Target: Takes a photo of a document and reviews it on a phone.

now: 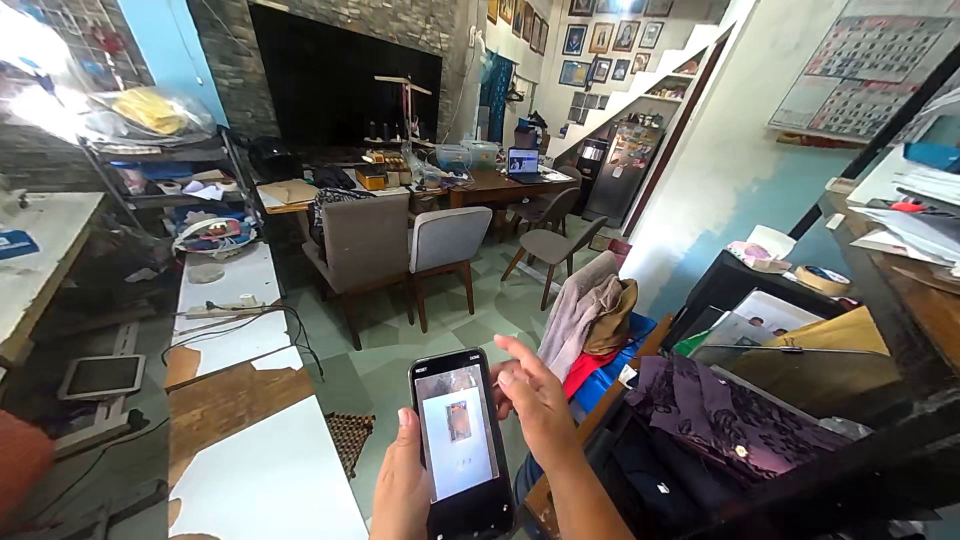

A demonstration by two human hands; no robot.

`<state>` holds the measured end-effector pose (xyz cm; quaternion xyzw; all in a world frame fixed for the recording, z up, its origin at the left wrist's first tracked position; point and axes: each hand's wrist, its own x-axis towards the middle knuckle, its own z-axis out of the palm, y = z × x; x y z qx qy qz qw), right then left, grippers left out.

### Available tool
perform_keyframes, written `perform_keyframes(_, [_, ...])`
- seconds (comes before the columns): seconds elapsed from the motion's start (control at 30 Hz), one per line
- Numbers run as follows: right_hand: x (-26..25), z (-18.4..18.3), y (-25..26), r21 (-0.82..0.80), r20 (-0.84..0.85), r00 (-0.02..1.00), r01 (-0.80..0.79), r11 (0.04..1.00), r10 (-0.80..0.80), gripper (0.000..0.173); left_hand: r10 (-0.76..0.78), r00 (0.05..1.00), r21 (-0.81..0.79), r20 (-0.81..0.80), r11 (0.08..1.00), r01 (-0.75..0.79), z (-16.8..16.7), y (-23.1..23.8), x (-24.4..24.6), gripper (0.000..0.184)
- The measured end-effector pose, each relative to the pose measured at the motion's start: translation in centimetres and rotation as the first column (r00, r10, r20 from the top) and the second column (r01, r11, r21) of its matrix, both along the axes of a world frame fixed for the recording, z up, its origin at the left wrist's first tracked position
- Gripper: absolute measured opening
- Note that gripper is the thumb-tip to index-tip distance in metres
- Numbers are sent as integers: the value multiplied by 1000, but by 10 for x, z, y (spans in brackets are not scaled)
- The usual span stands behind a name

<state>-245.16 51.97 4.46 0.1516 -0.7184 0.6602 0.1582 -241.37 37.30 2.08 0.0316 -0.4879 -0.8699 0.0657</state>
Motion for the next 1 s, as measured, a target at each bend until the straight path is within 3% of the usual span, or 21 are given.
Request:
perform_keyframes(0.37, [-9, 9, -20, -29, -42, 985, 164, 986, -165, 20, -20, 998, -17, -58, 1000, 19, -6, -2, 4, 59])
perform_keyframes(1.0, [-9, 5, -16, 5, -9, 995, 99, 995, -99, 29, -13, 998, -12, -54, 1000, 12, -7, -3, 0, 59])
